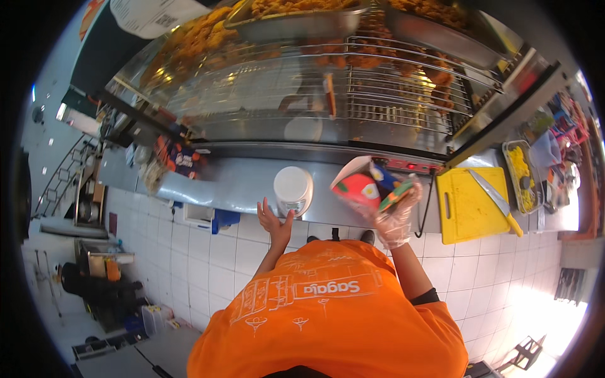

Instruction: The person assembles a takeout meal by placing steamed buns and sliced fried chicken into a box, adding a side of yellow rice, and including a small snack packet. They then seal the box and place it into a plastic bag for delivery.

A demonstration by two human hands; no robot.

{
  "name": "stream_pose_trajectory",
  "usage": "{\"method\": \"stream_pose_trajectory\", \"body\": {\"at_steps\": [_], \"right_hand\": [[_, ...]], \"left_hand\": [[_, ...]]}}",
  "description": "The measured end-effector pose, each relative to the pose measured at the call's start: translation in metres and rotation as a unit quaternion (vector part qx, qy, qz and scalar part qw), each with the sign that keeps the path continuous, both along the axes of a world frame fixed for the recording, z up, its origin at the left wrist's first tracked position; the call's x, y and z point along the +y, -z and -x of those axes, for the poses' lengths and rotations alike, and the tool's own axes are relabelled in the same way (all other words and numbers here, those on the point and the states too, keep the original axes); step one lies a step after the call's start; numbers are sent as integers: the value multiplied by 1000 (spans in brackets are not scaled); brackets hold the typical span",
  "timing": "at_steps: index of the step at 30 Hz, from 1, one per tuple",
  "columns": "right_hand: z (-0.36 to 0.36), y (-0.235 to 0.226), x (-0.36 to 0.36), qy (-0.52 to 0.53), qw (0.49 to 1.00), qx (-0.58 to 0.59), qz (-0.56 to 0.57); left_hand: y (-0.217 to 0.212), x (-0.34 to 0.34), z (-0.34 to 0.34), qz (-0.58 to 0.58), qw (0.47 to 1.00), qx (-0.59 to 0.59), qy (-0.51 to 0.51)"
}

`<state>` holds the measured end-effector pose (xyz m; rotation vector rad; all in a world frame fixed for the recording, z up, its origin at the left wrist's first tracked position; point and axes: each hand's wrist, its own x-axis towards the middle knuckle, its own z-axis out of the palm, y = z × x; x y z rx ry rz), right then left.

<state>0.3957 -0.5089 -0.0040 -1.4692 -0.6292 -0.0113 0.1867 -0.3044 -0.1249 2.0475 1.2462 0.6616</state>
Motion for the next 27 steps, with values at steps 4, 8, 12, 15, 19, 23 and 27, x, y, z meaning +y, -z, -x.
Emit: {"method": "stream_pose_trajectory", "body": {"at_steps": [4,8,12,15,19,23,27], "right_hand": [[24,37,54,-154,985,-60,57],[24,81,139,-209,969,-127,31],[21,107,165,-276,945,-176,2],[14,107,147,-278,949,-143,51],[2,78,112,-275,958,-78,20],[-27,18,61,-294,955,-35,7],[-69,-62,25,-131,966,-200,-100]], "left_hand": [[10,-6,1,105,983,-77,-128],[22,-13,5,300,918,-165,-201],[24,-11,5,487,803,-314,-141],[19,-11,1,509,786,-327,-130],[19,-14,-8,488,800,-334,-105],[24,-13,-10,497,788,-341,-124],[26,-8,-9,491,796,-335,-115]]}}
